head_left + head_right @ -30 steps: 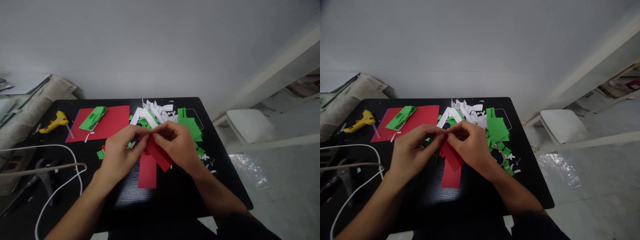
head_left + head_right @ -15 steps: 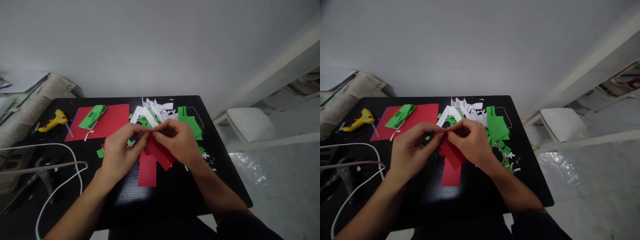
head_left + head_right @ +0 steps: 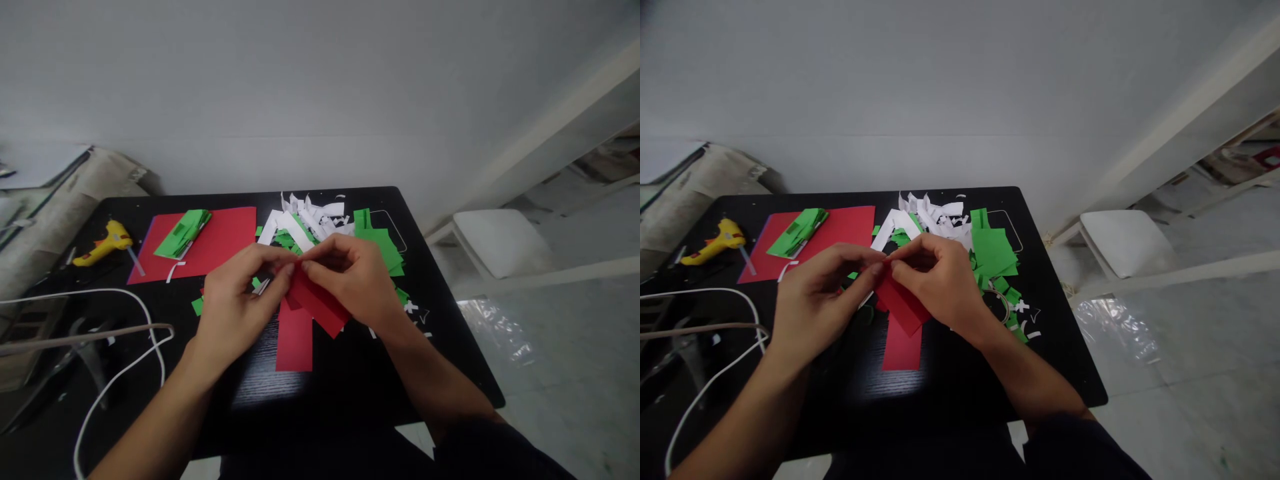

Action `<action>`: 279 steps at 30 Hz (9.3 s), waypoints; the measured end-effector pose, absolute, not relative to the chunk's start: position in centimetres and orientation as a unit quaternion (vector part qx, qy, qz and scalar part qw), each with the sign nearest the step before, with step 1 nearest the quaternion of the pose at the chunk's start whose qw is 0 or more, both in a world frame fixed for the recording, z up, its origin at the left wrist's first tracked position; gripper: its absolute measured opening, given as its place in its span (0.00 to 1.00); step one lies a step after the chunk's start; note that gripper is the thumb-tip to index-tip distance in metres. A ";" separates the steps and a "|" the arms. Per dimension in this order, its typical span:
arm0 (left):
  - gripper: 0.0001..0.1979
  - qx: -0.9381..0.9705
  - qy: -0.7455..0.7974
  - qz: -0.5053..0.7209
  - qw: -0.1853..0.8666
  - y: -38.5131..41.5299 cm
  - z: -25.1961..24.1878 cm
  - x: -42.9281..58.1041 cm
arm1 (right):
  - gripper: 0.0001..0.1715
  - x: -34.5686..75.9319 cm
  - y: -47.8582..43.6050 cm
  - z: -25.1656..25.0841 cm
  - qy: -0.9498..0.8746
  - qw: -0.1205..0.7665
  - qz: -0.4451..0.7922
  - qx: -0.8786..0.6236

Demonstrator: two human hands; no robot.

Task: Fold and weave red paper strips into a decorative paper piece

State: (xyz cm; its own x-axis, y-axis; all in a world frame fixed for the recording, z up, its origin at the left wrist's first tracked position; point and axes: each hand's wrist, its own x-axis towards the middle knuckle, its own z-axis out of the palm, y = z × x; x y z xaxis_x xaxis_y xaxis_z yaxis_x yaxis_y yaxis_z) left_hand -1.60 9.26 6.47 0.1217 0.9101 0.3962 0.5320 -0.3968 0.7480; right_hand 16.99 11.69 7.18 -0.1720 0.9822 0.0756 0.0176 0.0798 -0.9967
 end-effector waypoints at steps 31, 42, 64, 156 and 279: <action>0.05 0.730 0.522 0.377 0.228 9.3 7.3 -2.2 | 0.02 17.2 11.8 7.1 -0.606 0.428 0.484 -0.464; 0.04 0.740 0.539 0.324 0.238 9.6 7.1 -2.3 | 0.03 17.1 11.7 7.0 -0.613 0.414 0.479 -0.474; 0.06 0.700 0.529 0.399 0.268 9.8 6.6 -2.4 | 0.04 17.4 12.1 7.1 -0.582 0.427 0.567 -0.397; 0.14 0.887 0.322 0.292 0.153 8.8 7.9 -2.0 | 0.07 17.7 12.5 6.8 -0.656 0.347 0.500 -0.446; 0.14 0.658 0.446 0.433 0.425 9.2 6.9 -1.2 | 0.16 17.4 11.2 6.3 -0.800 0.497 0.143 -0.303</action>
